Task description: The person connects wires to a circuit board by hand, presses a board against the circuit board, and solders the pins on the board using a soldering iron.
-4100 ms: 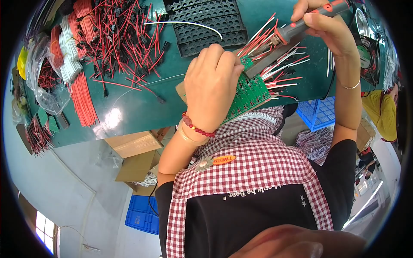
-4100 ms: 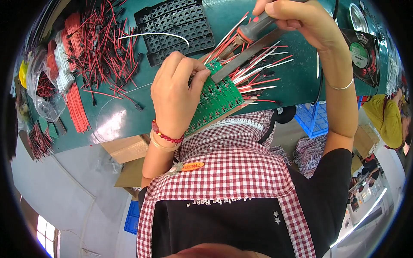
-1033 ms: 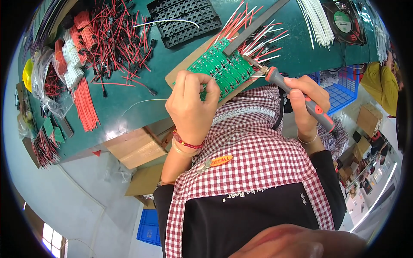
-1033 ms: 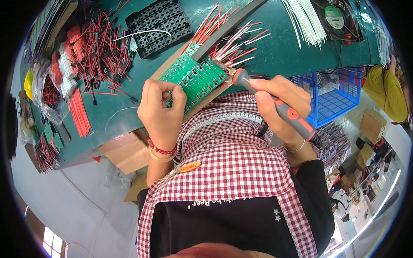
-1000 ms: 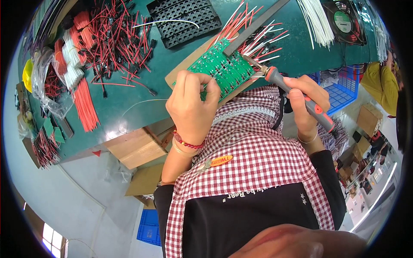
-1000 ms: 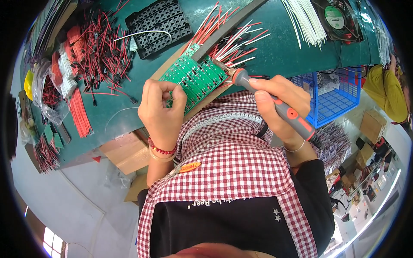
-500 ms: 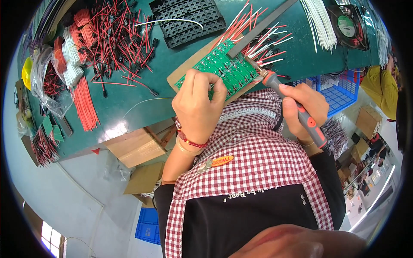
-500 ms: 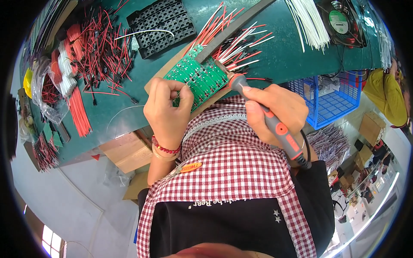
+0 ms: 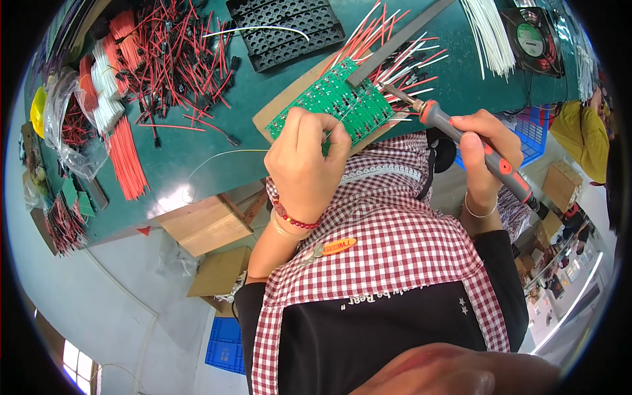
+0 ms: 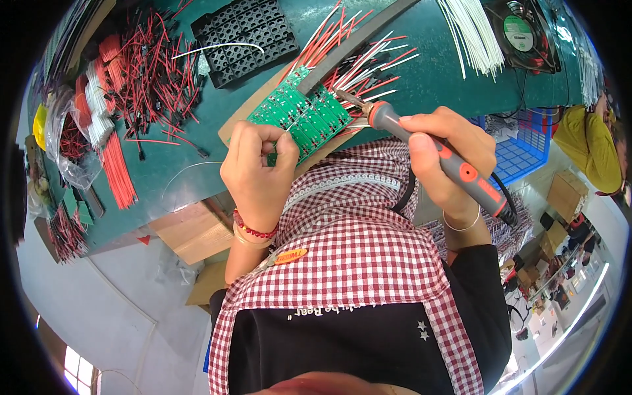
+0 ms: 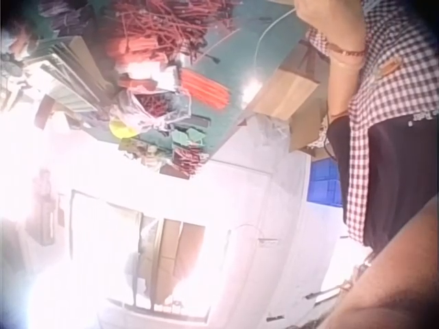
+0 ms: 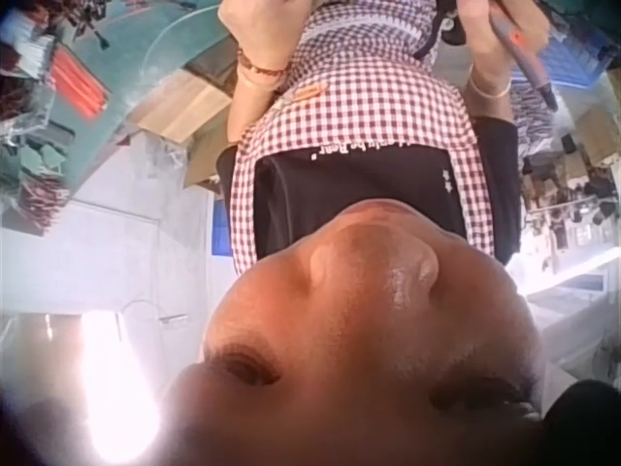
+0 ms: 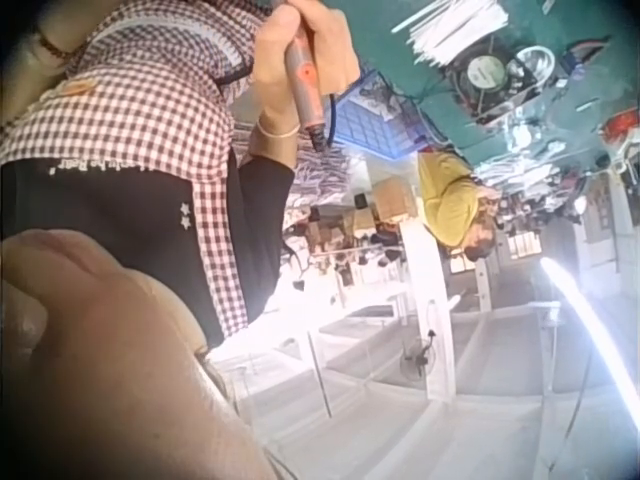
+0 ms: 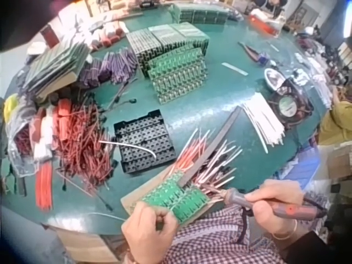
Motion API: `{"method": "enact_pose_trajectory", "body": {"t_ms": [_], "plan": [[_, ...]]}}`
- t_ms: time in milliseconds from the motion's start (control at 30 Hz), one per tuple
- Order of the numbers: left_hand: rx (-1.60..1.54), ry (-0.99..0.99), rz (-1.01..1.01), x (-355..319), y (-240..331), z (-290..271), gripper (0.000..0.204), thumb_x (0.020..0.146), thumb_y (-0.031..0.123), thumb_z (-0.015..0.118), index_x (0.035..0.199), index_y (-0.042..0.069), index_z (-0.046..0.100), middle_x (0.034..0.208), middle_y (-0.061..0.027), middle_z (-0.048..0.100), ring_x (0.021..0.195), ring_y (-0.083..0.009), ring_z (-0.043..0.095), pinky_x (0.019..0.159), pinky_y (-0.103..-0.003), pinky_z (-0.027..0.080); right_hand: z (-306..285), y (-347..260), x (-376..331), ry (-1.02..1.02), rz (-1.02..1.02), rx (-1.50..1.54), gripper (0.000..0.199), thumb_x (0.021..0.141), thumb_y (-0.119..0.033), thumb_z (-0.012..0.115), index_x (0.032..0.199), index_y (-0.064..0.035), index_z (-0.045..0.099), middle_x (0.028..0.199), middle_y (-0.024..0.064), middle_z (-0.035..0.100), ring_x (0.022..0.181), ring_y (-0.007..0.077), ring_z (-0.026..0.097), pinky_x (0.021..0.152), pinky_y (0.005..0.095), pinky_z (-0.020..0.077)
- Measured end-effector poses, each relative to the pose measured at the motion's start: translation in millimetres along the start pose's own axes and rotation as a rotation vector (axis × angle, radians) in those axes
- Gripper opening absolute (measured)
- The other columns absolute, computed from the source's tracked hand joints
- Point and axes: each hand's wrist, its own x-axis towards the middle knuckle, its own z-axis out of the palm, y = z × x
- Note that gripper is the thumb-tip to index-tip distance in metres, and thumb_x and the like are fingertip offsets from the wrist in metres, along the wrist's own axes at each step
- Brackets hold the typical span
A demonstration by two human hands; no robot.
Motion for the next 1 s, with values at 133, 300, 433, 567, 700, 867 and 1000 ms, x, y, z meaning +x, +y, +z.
{"method": "enact_pose_trajectory", "body": {"t_ms": [133,300,433,567,700,867,1000], "plan": [[0.003,-0.004,-0.003,-0.6,1.4,1.3,0.020,0.067,0.000,0.070,0.075,0.007,0.053,0.070,-0.0034,0.052,0.053,-0.0189,0.053,0.046,-0.031,0.041,-0.2,-0.1,-1.0,-0.032,0.040,-0.012,0.015,0.076,-0.004,0.062,0.088,0.0013,0.068,0.060,0.0047,0.054,0.049,0.0113,0.046,0.045,0.0257,0.0311],[0.017,-0.012,0.003,-0.1,1.5,2.9,0.020,0.067,0.000,0.070,0.074,0.007,0.053,0.070,-0.0033,0.052,0.053,-0.0191,0.053,0.047,-0.031,0.041,2.1,1.2,-0.6,-0.023,0.003,0.009,0.015,0.075,-0.004,0.061,0.087,0.0020,0.068,0.061,0.0064,0.057,0.049,0.0120,0.047,0.045,0.0262,0.0326],[0.015,0.001,0.026,0.0,-0.6,6.1,0.020,0.067,0.000,0.070,0.074,0.007,0.052,0.069,-0.0034,0.051,0.054,-0.0192,0.053,0.047,-0.031,0.041,0.0,0.1,2.0,-0.041,-0.012,-0.003,0.015,0.074,-0.003,0.061,0.087,0.0017,0.068,0.064,0.0088,0.061,0.049,0.0127,0.048,0.045,0.0263,0.0338],[0.010,-0.013,0.021,1.3,2.5,7.1,0.020,0.067,0.000,0.070,0.074,0.007,0.052,0.070,-0.0039,0.052,0.054,-0.0199,0.054,0.048,-0.032,0.042,-2.4,-1.0,6.6,-0.077,-0.023,0.002,0.016,0.071,-0.003,0.062,0.086,0.0011,0.068,0.066,0.0099,0.063,0.049,0.0137,0.049,0.045,0.0265,0.0350],[0.012,-0.032,0.023,-0.7,3.6,8.9,0.020,0.068,0.001,0.070,0.075,0.007,0.053,0.071,-0.0048,0.052,0.055,-0.0213,0.055,0.048,-0.033,0.044,-6.3,-4.7,8.1,-0.115,-0.030,-0.035,0.016,0.070,-0.002,0.061,0.084,0.0009,0.068,0.063,0.0097,0.062,0.047,0.0145,0.049,0.044,0.0266,0.0355],[0.010,-0.040,0.033,-2.1,3.6,9.1,0.019,0.068,0.003,0.071,0.075,0.008,0.053,0.072,-0.0050,0.053,0.055,-0.0221,0.056,0.048,-0.034,0.044,-5.6,-6.1,3.0,-0.081,-0.039,-0.015,0.017,0.069,-0.002,0.062,0.085,0.0013,0.068,0.061,0.0091,0.059,0.047,0.0150,0.049,0.045,0.0266,0.0363],[0.030,-0.016,0.007,0.4,1.4,2.8,0.019,0.068,0.001,0.070,0.074,0.008,0.053,0.071,-0.0041,0.053,0.053,-0.0206,0.054,0.047,-0.032,0.042,-5.7,-5.4,0.9,0.025,-0.055,-0.009,0.016,0.071,-0.003,0.063,0.086,0.0018,0.068,0.060,0.0094,0.059,0.048,0.0152,0.051,0.045,0.0264,0.0375]]}}
